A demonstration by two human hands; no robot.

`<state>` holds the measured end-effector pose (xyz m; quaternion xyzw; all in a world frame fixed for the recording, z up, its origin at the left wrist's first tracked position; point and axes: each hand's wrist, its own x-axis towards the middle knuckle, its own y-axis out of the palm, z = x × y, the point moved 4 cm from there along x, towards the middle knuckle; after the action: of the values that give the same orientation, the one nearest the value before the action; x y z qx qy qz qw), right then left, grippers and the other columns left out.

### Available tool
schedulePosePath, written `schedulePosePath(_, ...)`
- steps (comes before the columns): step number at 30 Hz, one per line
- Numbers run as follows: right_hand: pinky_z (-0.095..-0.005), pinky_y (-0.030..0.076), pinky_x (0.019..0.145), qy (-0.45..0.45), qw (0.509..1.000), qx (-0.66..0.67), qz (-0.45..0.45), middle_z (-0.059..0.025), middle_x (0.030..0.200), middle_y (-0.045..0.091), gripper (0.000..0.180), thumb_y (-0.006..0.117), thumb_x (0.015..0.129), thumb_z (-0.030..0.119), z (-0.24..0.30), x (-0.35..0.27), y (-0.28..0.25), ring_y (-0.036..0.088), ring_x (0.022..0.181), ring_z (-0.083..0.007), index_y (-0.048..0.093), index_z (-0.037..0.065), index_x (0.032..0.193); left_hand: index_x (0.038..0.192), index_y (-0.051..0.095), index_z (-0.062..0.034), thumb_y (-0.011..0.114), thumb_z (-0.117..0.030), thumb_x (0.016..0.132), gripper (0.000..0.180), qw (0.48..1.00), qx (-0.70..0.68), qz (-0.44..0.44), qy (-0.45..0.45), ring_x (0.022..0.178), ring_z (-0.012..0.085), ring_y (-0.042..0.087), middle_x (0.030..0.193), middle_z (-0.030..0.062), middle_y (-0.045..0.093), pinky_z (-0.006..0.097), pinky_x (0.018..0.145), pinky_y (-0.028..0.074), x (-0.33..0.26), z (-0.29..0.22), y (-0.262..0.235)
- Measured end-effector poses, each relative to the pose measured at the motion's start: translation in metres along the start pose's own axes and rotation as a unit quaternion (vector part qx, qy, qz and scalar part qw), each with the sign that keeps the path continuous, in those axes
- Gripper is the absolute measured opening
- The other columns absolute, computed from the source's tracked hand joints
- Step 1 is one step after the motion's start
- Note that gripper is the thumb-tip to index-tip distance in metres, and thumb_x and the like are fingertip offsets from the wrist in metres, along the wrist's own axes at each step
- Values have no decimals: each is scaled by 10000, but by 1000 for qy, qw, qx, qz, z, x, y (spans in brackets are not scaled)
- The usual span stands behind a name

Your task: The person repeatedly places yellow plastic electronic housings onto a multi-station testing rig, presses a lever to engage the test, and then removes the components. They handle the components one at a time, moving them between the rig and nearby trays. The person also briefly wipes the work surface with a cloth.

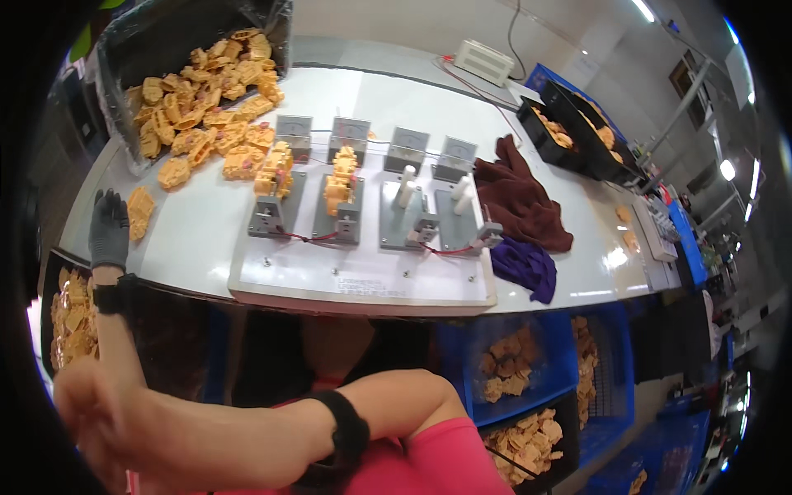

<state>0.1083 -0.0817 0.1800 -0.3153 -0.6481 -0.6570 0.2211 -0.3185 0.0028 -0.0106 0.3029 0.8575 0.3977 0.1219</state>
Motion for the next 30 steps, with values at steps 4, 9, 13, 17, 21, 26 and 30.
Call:
schedulePosePath(4, -336, 517, 750, 6, 1000, -12, 13, -139, 1053, 601, 798, 259, 897, 698, -1, 1, 5, 613, 916, -241, 487, 18, 1245, 1361, 467, -83, 565, -84, 945, 428, 997, 19, 71, 29, 1103, 198, 585, 1180, 86, 609, 343, 983, 494, -3, -12, 4)
schedulePosePath(9, -291, 493, 727, 29, 998, -57, 4, -93, 1005, 590, 606, 354, 947, 565, 2, -4, 0, 589, 874, -174, 485, 44, 1227, 1309, 509, -50, 538, -56, 953, 358, 997, 5, -69, 17, 1102, 210, 582, 1180, 122, 608, 334, 976, 488, -29, -2, 47)
schedulePosePath(13, -255, 474, 709, 78, 990, -119, -13, -57, 966, 581, 456, 430, 988, 458, 7, -9, -6, 570, 840, -122, 484, 65, 1212, 1285, 523, -60, 554, -56, 944, 342, 999, -38, 27, 3, 1075, 230, 602, 1146, 106, 626, 348, 969, 495, -26, 7, 44)
schedulePosePath(17, -228, 461, 692, 136, 849, -481, -170, -29, 939, 582, 314, 544, 993, 310, 50, -21, -40, 557, 802, -76, 513, 74, 1198, 1274, 539, -67, 444, -68, 1008, 282, 939, -70, 331, 55, 1001, 218, 624, 1046, 112, 635, 309, 945, 501, -35, -2, 50)
schedulePosePath(21, -226, 468, 717, 186, 558, -767, -256, -81, 1106, 572, 242, 651, 931, 169, 87, -37, -102, 570, 794, -79, 593, 60, 1140, 1222, 551, -83, 575, -32, 932, 296, 997, -37, -4, 69, 940, 214, 633, 1019, 107, 636, 347, 872, 534, -89, 10, 126)
schedulePosePath(26, -223, 459, 722, 264, 526, -790, -171, -107, 1246, 528, 285, 653, 931, 184, 61, -22, -120, 564, 804, -73, 617, 114, 1205, 1258, 533, -103, 565, -48, 935, 329, 995, -3, -64, 70, 936, 207, 634, 1050, 96, 638, 357, 880, 531, -103, 2, 129)
schedulePosePath(30, -226, 439, 697, 269, 558, -762, -186, -79, 1149, 542, 315, 650, 942, 245, 54, -20, -138, 534, 752, -73, 618, 150, 1240, 1253, 524, -111, 580, -67, 923, 337, 997, -12, -44, 68, 908, 168, 621, 1042, 66, 630, 335, 857, 519, -103, 8, 134)
